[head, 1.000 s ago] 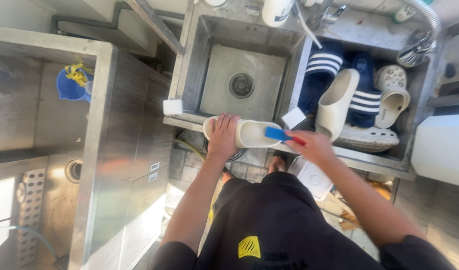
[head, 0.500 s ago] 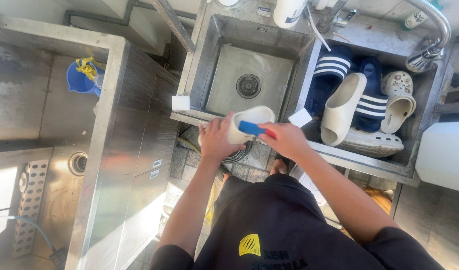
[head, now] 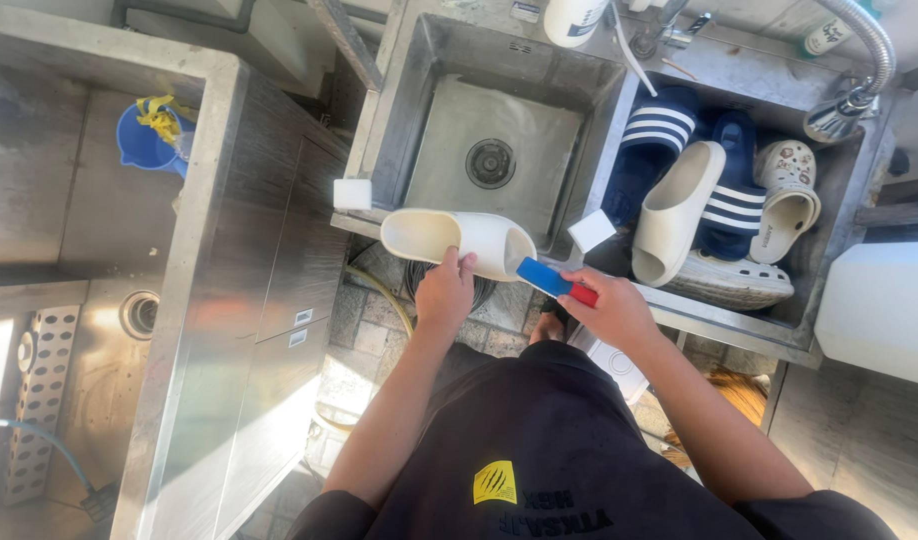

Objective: The person cleans a white slide sandal using a white sponge and a blue brush. They scrub the interior and exterior surfaces of the slide over a stainless steel sink.

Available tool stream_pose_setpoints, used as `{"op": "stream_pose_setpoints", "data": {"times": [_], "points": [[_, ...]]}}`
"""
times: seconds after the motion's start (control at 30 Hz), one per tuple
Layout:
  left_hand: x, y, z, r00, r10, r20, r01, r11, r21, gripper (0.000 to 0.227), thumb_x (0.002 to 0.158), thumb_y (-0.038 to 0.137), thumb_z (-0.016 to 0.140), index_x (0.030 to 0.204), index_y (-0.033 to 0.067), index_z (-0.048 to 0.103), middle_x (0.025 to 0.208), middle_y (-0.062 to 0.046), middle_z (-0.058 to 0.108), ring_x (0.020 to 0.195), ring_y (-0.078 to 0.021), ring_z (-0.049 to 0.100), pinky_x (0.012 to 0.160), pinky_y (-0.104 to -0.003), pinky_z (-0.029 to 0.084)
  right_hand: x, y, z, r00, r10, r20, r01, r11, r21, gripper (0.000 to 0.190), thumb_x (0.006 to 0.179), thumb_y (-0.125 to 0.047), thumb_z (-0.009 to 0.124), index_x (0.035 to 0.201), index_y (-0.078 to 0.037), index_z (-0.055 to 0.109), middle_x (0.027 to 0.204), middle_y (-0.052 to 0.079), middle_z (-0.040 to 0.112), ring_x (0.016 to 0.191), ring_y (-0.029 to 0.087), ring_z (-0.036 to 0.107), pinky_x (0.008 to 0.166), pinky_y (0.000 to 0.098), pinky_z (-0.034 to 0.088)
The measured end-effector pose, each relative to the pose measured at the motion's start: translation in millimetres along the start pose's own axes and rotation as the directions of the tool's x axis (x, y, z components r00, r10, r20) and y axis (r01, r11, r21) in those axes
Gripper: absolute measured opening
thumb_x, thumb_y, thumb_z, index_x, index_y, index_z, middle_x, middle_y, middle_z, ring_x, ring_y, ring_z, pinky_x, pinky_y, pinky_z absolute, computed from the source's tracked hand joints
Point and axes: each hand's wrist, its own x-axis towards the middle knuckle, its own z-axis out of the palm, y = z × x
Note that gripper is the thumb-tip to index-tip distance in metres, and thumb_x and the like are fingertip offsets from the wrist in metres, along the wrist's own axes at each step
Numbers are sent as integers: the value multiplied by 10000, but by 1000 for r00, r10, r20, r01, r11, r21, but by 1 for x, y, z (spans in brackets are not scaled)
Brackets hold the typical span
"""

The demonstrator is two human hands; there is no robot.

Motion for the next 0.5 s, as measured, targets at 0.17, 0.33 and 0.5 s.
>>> {"op": "stream_pose_setpoints", "data": {"times": [0.17,0.33,0.5], "points": [[-5,12,-23,991,75,-113,-38,953,301,356,978,515,629,1056,173,690,1195,-129,667,1212,-345,601,1024,-527,463,7,-6,-1,996,-82,-31,76,984,-162,387,845,-331,757,1200,-183,714,893,124,759,821,350,721,725,447,556],[30,-10,-33,868,446,-220,-415,893,176,786,496,390,967,1110,106,566,1476,-90,485,1405,-326,404,1172,-586,223,23,-11,-2,973,-229,-1,228,969,-96,385,856,-279,742,1231,-197,716,910,126,756,818,338,718,727,436,560],[47,-20,-34,918,386,-86,-382,922,61,1312,398,305,986,1527,198,327,1433,-3,486,1422,-258,370,1210,-595,137,41,-6,-2,974,-206,91,214,972,-99,392,872,-267,742,1258,-212,704,954,133,760,866,348,716,775,442,548]]}}
